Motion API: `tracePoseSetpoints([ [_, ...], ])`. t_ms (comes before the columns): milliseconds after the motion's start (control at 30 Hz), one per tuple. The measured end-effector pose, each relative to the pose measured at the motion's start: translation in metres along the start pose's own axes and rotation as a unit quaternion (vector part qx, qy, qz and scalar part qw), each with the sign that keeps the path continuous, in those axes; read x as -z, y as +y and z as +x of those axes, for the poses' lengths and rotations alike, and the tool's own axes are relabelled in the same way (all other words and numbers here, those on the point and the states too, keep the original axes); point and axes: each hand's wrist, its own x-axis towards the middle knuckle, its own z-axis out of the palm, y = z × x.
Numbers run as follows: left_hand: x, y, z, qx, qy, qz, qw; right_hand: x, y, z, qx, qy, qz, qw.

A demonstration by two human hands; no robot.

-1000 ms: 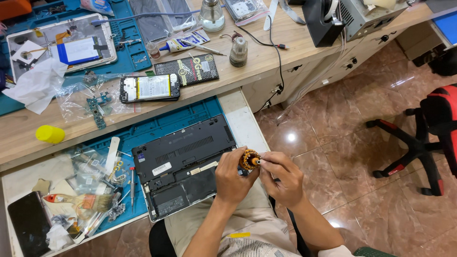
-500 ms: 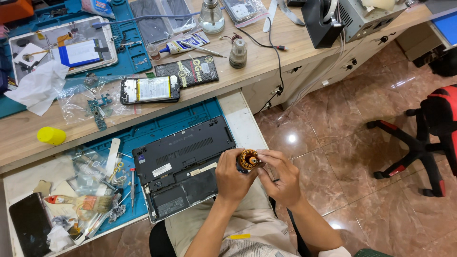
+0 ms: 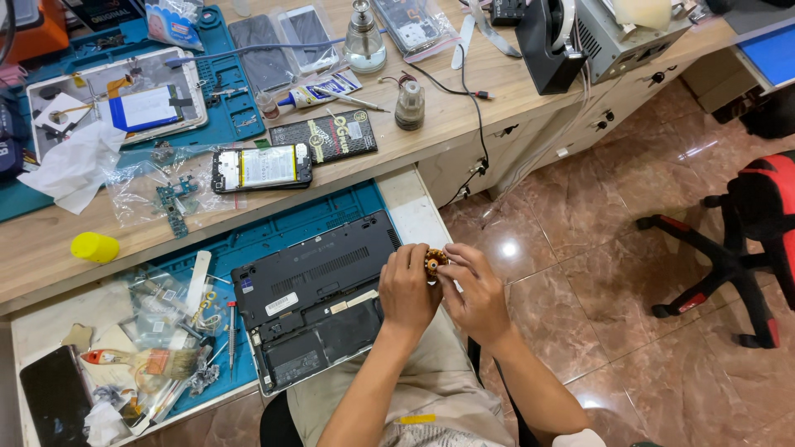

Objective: The person removes the back cover of a laptop using a screwdriver, then uses a metal spudger to pry and disconnect internal components. The back cover is set aside, and the person continues to manipulate internal parts with the spudger.

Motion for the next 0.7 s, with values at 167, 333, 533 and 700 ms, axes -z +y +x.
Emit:
tracePoseSetpoints([
  [167,-0.017,-0.01,-0.001,0.005,-0.131,-0.027,0.991,-0.008,0.031,-0.006,-0.019,-0.045,-0.05,0.998],
  [333,0.005,-0.001,0.018,0.037,-0.214,0.031,0.976,-0.011,0.048,-0.011,-0.065,-0.107,-0.05,0.991],
  [533,0.01,0.003,0.022,0.068,-0.203,0.015,0.977,-0.001,0.044,0.005,-0.159,-0.18,0.016,0.971],
  [700,0.001,-0.003,0.017,0.075,-0.177,0.004,0.981,0.007,0.045,0.01,-0.196,-0.06,0.197,0.959],
])
